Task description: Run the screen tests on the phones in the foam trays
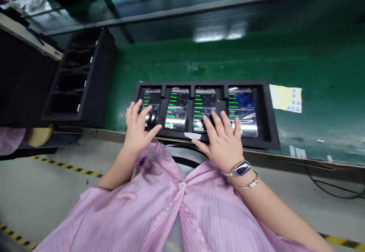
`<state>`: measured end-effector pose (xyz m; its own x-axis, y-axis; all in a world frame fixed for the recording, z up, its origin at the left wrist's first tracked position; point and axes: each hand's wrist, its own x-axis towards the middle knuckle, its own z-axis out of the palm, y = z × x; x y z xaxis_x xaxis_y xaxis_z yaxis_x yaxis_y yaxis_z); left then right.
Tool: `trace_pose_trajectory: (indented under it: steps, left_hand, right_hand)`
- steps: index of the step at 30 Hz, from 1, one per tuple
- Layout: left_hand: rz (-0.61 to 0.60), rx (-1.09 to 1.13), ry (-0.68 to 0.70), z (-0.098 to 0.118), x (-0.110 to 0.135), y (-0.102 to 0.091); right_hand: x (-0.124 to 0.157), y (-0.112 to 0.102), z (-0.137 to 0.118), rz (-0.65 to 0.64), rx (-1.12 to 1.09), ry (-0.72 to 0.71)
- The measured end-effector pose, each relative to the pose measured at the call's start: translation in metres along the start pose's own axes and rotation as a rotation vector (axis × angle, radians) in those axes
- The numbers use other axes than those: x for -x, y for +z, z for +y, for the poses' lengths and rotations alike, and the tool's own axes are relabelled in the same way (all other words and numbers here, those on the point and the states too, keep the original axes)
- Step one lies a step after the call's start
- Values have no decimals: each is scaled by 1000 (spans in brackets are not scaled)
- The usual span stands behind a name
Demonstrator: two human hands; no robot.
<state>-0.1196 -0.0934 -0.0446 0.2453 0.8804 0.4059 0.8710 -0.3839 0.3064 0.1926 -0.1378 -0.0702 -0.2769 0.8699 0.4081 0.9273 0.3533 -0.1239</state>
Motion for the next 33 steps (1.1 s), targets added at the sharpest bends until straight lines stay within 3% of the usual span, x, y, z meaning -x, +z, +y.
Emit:
trace_pose_trajectory:
  steps: [2,7,12,18,23,27,33]
  left_hand:
    - [38,-24,-74,-14,8,-6]
    - [-32,-52,-177,-39,22,-2]
    - [-43,-44,-134,-41,21,1]
    - [-130,-88,-199,-34,18,-6]
    - [-174,-41,-262,-26,7,-17]
    - [-232,-94,-319,-27,-7,-16]
    - [-335,-97,-404,-43,-35,-4]
  right_hand:
    - [-1,1,-2,1,3,-9]
    - [1,-9,4,13,-44,28]
    - [18,-26,41,100,21,133]
    - [45,-33,69,2,114,230]
    - [45,-31,68,8,99,201]
    - [40,-34,65,-64,74,284]
    - [20,-41,81,15,-226,360]
